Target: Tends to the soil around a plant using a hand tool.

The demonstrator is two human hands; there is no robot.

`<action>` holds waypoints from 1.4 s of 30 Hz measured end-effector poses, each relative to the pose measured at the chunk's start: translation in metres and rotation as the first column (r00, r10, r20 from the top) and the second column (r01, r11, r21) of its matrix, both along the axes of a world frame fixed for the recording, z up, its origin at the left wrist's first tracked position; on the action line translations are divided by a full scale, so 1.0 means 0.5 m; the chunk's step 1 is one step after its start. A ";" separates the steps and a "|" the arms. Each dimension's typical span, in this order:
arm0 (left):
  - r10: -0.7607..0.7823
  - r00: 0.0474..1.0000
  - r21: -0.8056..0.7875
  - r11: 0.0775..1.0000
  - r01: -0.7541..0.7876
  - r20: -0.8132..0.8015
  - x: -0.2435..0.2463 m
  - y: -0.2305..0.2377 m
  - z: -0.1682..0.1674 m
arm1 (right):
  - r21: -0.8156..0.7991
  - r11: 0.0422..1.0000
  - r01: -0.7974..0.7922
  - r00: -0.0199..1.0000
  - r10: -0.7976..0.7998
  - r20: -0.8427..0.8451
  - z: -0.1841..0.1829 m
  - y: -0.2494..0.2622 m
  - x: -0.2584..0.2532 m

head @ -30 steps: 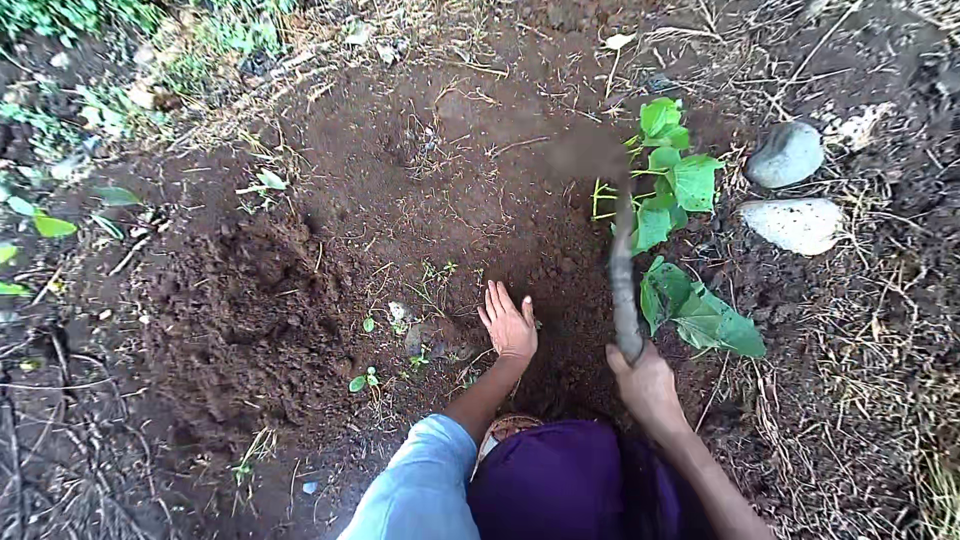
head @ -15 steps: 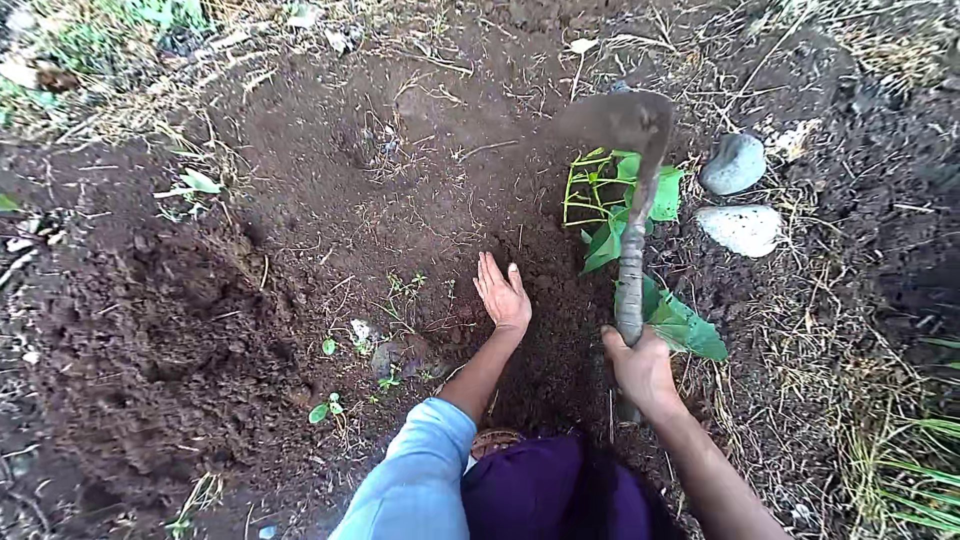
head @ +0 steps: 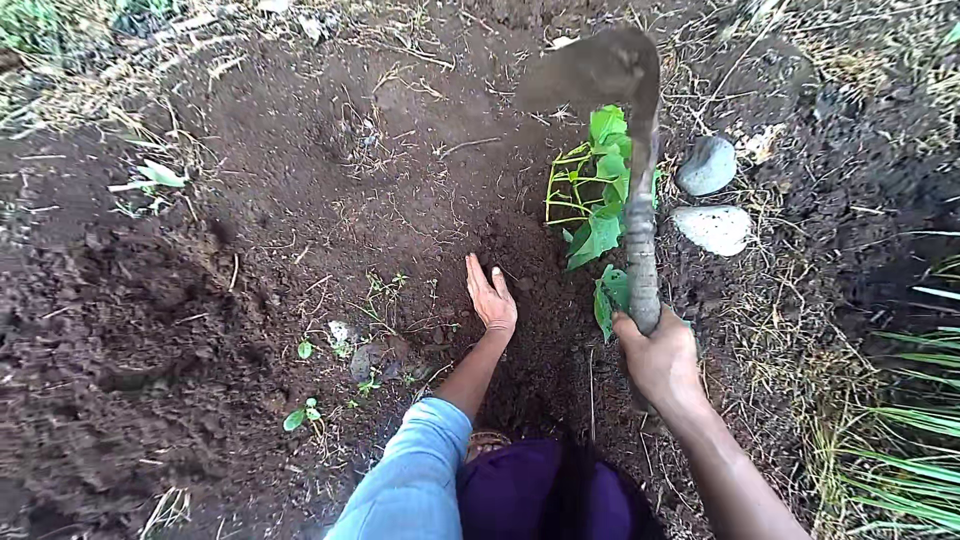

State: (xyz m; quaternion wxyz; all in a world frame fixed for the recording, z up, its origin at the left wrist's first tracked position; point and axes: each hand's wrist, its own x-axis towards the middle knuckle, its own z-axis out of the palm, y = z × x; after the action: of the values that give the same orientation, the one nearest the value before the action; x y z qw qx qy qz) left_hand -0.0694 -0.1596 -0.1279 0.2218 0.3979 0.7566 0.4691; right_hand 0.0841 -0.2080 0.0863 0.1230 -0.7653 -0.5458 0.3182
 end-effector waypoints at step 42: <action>0.050 0.830 0.002 0.998 -0.061 0.556 -0.160 0.018 0.170 | 0.127 0.992 0.016 0.999 -0.011 -0.041 -0.008 -0.217 0.112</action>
State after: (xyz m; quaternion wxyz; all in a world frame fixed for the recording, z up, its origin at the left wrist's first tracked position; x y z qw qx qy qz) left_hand -0.1493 -0.1506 -0.0431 0.4143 0.2245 0.6660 0.5783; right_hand 0.1403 -0.3165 0.0823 0.1848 -0.7529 -0.5573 0.2974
